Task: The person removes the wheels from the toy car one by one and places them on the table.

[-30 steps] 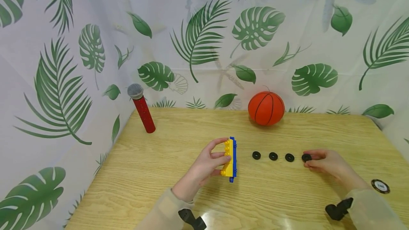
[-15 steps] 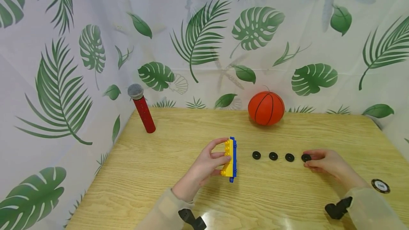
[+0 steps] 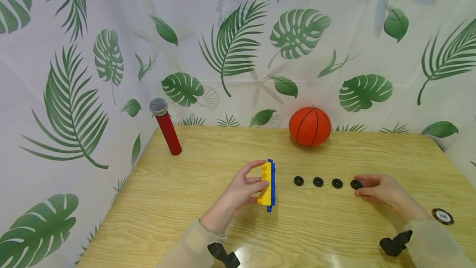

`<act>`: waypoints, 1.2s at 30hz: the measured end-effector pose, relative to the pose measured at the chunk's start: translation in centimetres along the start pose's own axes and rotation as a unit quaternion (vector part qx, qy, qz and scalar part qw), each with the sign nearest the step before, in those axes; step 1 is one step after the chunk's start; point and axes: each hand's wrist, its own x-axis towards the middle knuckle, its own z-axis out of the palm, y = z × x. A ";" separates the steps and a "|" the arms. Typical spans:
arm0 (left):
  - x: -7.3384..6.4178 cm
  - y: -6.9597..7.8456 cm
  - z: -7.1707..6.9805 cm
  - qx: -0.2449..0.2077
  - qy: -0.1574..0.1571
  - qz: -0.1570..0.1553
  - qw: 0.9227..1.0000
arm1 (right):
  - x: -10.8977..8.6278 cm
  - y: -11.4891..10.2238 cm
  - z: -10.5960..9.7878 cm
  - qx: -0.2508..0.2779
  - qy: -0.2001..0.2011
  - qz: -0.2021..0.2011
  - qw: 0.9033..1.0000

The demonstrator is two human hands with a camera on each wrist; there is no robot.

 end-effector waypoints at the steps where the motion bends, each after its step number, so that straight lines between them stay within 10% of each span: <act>1: 0.0 0.0 0.0 -0.001 0.000 0.000 1.000 | 0.0 0.1 -0.1 0.006 -0.003 -0.004 1.000; 10: 0.0 0.0 0.0 -0.019 -0.009 0.005 1.000 | -0.7 0.7 -1.3 0.163 -0.039 0.007 0.986; 36: 0.0 0.4 0.0 0.001 0.000 0.001 1.000 | -1.7 -5.2 1.7 0.137 -0.013 -0.088 0.987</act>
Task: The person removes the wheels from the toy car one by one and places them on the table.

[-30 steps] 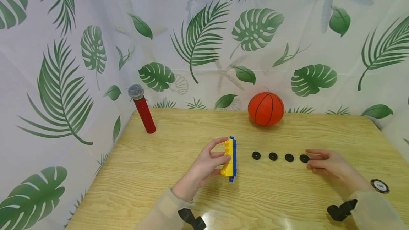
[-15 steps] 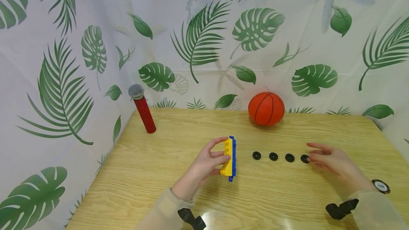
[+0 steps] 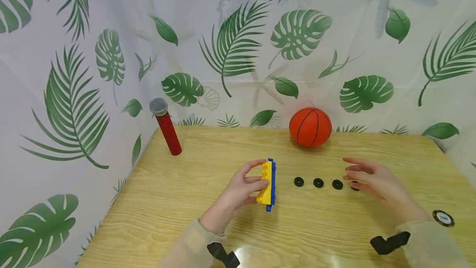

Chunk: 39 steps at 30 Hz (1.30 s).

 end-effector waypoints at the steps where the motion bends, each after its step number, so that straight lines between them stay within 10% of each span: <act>1: 0.0 0.0 0.0 0.002 0.000 -0.001 1.000 | 0.0 -0.2 0.2 -0.008 -0.001 -0.006 1.000; 20: 0.0 0.1 0.1 0.033 0.001 0.007 0.999 | -0.4 -4.4 5.4 -0.009 -0.028 -0.091 0.995; 39: 0.1 0.3 0.4 0.047 0.004 0.011 0.999 | -0.3 -5.5 9.6 -0.048 -0.054 -0.093 0.993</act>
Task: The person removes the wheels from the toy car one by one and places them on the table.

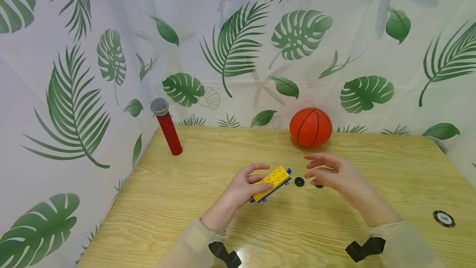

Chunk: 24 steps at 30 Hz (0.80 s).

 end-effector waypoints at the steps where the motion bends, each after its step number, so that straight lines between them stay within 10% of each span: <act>1: 0.0 0.0 0.0 0.001 0.001 0.000 1.000 | 0.1 0.0 0.2 0.003 -0.001 -0.001 1.000; 24: 0.3 0.1 0.1 0.002 -0.023 0.008 1.000 | 1.0 0.4 2.3 0.042 -0.047 0.032 0.998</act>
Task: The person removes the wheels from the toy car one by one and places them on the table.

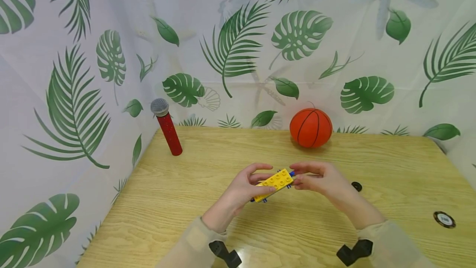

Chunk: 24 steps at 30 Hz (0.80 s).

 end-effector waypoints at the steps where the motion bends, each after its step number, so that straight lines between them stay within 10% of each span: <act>1: 0.0 0.0 0.0 0.001 -0.001 -0.001 1.000 | 0.0 0.0 0.1 0.004 -0.002 0.002 1.000; 24: -0.1 0.2 0.1 -0.053 -0.039 -0.008 0.998 | -0.3 0.5 0.4 0.019 0.013 -0.015 1.000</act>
